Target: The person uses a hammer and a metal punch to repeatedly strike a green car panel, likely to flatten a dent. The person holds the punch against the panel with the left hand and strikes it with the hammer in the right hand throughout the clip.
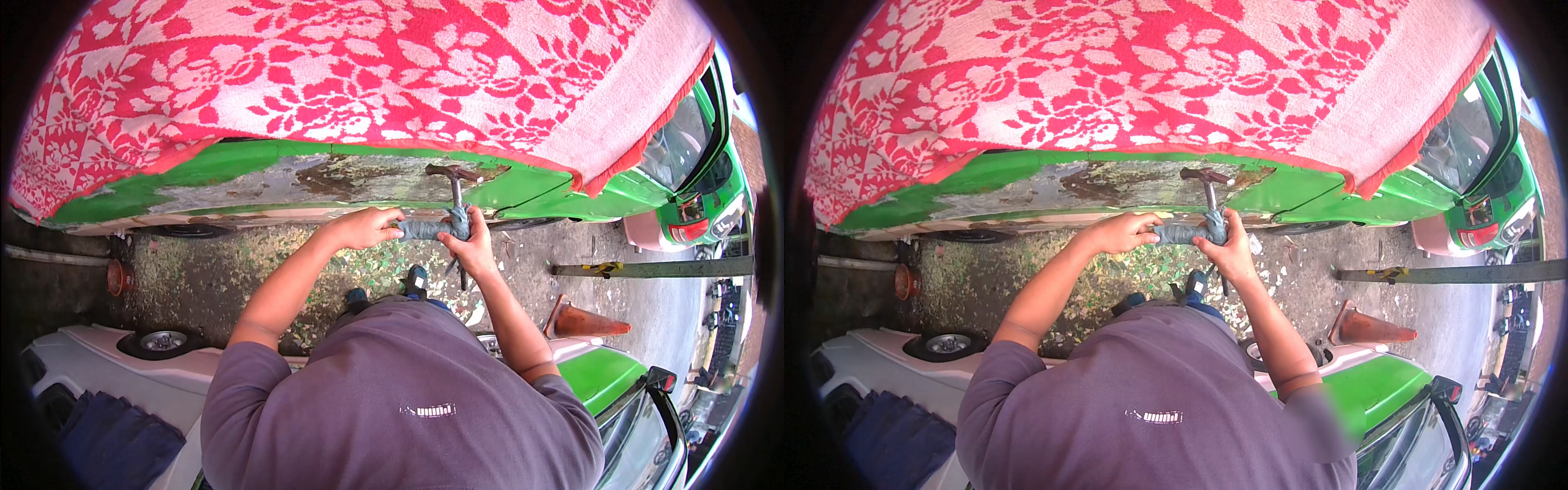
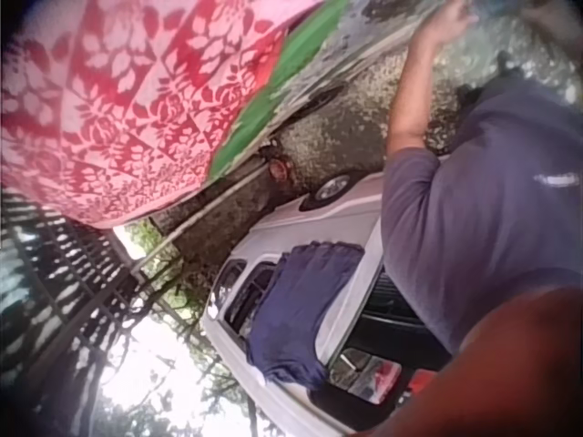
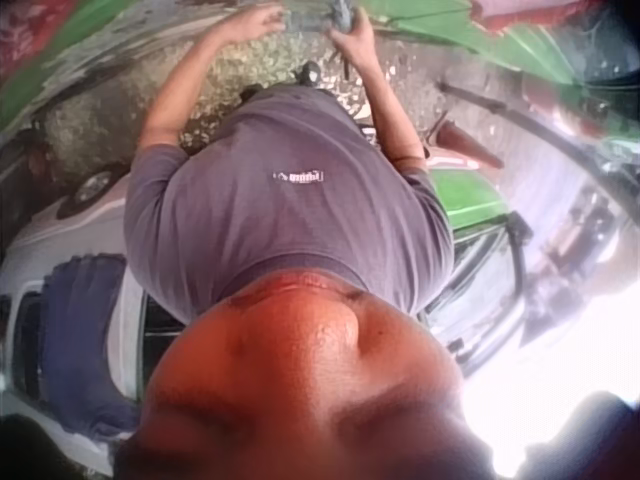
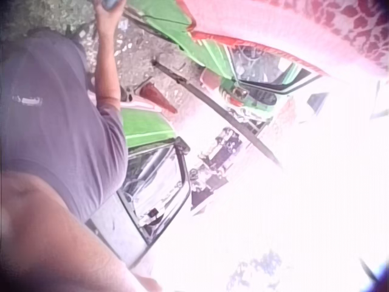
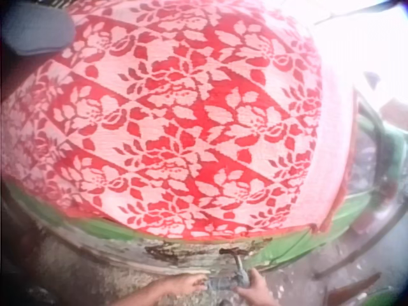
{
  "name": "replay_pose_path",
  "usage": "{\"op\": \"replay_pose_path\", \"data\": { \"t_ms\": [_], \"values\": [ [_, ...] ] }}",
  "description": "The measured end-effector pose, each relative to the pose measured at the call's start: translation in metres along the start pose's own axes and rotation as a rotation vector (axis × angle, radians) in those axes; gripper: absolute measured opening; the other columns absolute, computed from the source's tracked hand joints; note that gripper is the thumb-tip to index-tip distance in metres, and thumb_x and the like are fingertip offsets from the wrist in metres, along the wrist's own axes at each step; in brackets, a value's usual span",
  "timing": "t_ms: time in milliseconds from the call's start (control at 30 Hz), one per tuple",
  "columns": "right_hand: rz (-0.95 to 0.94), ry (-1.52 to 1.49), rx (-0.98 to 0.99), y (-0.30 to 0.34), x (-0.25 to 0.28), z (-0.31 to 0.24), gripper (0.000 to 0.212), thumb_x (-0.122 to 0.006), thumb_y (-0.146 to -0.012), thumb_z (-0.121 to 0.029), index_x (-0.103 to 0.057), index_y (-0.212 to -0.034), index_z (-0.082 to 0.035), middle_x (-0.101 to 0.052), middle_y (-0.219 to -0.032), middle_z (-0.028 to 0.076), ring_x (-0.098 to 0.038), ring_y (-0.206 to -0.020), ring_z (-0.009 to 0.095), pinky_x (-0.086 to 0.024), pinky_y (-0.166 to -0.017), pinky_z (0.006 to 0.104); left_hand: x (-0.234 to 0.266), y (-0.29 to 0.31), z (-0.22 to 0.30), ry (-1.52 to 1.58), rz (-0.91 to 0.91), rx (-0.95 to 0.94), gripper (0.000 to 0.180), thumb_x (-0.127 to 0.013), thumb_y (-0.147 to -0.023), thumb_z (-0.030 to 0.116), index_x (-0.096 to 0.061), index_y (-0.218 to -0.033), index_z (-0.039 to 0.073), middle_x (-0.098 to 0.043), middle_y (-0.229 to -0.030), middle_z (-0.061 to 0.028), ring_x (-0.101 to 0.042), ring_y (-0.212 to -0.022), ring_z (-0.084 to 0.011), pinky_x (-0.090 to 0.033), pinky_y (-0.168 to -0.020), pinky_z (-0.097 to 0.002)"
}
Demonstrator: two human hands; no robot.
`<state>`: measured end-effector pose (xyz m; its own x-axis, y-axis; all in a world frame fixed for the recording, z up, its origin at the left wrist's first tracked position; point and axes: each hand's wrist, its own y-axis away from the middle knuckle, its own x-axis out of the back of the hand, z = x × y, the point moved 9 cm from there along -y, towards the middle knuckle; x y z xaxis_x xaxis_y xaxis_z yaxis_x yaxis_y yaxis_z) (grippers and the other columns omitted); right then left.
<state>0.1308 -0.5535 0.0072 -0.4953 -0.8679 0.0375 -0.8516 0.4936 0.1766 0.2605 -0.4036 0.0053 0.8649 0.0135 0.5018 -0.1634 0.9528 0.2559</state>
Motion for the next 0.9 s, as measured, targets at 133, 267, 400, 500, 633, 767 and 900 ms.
{"op": "replay_pose_path", "data": {
  "t_ms": [133,267,400,500,633,767,900],
  "values": [
    [-0.003,0.003,0.036,0.001,-0.003,-0.002,0.057,-0.082,-0.077,-0.003,-0.042,-0.118,-0.007,-0.066,-0.102,0.007,-0.057,-0.065,0.007,-0.047,-0.051,0.0222,-0.003,0.001,0.001,0.009,0.005,0.01,0.042,-0.063,-0.097,0.032,-0.054,-0.128,0.005,-0.069,-0.084,-0.0159,-0.066,-0.076,-0.0247,-0.05,-0.072,-0.0392],
    [0.002,0.013,0.017,0.002,-0.006,-0.001,0.06,-0.084,-0.076,-0.005,-0.042,-0.118,-0.005,-0.066,-0.1,0.006,-0.06,-0.078,0.008,-0.05,-0.064,0.0233,-0.001,0.003,0.006,0.014,0.012,0.018,0.041,-0.064,-0.096,0.031,-0.054,-0.128,0.007,-0.07,-0.087,-0.0161,-0.066,-0.077,-0.024,-0.05,-0.073,-0.0387],
    [0.033,-0.063,0.029,0.005,-0.01,-0.006,0.059,-0.086,-0.075,-0.007,-0.043,-0.115,-0.005,-0.067,-0.098,0.006,-0.06,-0.074,0.007,-0.05,-0.062,0.0236,-0.001,0.004,0.004,0.038,0.067,-0.08,0.044,-0.066,-0.095,0.031,-0.053,-0.131,0.008,-0.071,-0.091,-0.0164,-0.067,-0.078,-0.023,-0.05,-0.074,-0.0382],
    [0.015,0.079,-0.059,0.007,-0.012,-0.003,0.058,-0.087,-0.074,-0.009,-0.045,-0.114,-0.005,-0.068,-0.096,0.005,-0.059,-0.067,0.007,-0.049,-0.054,0.0236,0.001,0.009,0.012,0.1,0.032,-0.088,0.045,-0.067,-0.094,0.033,-0.056,-0.129,0.007,-0.071,-0.092,-0.0173,-0.068,-0.079,-0.0243,-0.051,-0.074,-0.0383],
    [0.02,0.018,-0.062,0.007,-0.005,-0.003,0.05,-0.085,-0.075,-0.003,-0.047,-0.109,-0.007,-0.068,-0.097,0.007,-0.057,-0.058,0.007,-0.045,-0.044,0.022,-0.001,0.003,0.009,-0.049,0.046,-0.045,0.046,-0.068,-0.093,0.036,-0.06,-0.125,0.005,-0.07,-0.092,-0.0183,-0.067,-0.08,-0.0271,-0.051,-0.074,-0.0399],
    [-0.002,0.057,-0.064,0.007,-0.002,0.003,0.051,-0.084,-0.075,-0.003,-0.047,-0.11,-0.007,-0.067,-0.097,0.006,-0.057,-0.058,0.007,-0.045,-0.045,0.0221,0.001,0.005,0.015,-0.111,0.052,-0.052,0.049,-0.069,-0.092,0.038,-0.06,-0.125,0.003,-0.07,-0.093,-0.0186,-0.068,-0.082,-0.0284,-0.051,-0.075,-0.0411],
    [-0.006,0.028,-0.075,0.013,-0.007,0.009,0.052,-0.084,-0.075,-0.001,-0.047,-0.111,-0.007,-0.066,-0.1,0.006,-0.057,-0.061,0.007,-0.045,-0.045,0.0224,-0.005,0.009,0.005,-0.038,0.063,-0.04,0.051,-0.069,-0.091,0.039,-0.06,-0.125,0.002,-0.071,-0.1,-0.0187,-0.07,-0.089,-0.0292,-0.053,-0.08,-0.0402]
  ]
}}
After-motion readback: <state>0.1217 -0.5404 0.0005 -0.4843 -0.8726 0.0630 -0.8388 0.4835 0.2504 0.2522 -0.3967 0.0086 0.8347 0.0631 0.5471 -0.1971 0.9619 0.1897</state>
